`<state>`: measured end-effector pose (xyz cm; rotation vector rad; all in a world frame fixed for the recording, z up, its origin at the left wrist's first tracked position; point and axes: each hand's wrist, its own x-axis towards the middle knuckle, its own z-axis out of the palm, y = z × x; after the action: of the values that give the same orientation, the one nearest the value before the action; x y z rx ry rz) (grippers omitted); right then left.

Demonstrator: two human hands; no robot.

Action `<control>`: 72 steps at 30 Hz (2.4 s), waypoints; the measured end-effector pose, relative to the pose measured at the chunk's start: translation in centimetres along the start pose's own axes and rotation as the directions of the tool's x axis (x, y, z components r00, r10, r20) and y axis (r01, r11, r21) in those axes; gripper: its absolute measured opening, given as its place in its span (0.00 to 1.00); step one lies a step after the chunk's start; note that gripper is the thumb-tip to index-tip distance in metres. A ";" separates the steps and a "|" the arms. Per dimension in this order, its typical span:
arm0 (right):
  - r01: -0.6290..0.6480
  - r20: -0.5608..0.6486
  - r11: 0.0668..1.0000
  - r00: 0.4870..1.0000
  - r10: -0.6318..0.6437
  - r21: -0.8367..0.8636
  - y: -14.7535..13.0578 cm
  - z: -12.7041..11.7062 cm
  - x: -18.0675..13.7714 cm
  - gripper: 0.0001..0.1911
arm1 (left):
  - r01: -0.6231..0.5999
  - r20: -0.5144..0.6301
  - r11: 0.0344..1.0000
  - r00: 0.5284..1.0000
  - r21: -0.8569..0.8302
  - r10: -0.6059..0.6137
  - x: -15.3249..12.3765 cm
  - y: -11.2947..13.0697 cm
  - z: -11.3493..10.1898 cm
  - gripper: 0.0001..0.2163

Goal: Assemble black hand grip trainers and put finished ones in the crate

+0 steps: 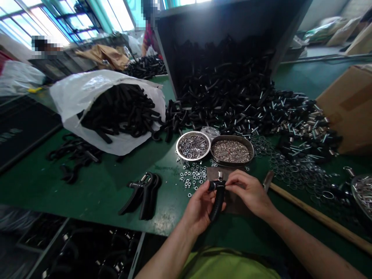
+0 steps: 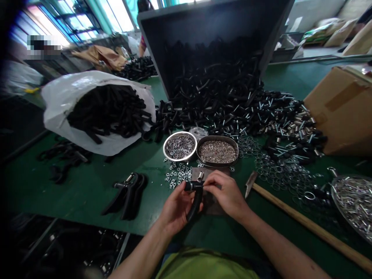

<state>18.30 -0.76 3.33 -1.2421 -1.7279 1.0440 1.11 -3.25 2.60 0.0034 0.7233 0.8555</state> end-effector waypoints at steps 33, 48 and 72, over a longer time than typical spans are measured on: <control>-0.358 -0.308 0.606 0.932 0.190 -0.711 4.8 -9.4 -10.2 0.19 | -0.153 0.421 -0.565 0.823 0.811 0.382 1.8 -0.1 -1.2 0.30; -0.014 -0.146 0.779 0.984 -0.101 -0.627 -0.8 -4.6 -7.2 0.18 | -0.145 0.433 -0.581 0.810 0.801 0.395 2.1 -0.3 -1.2 0.29; 0.069 -0.067 0.804 0.989 -0.134 -0.591 1.9 -0.1 -2.9 0.13 | -0.442 0.502 -0.238 0.760 0.865 0.413 1.5 5.7 -0.3 0.12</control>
<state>19.78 -3.11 1.27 -1.5192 -2.0880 0.3586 -2.28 1.51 3.11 1.8406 1.2460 0.7676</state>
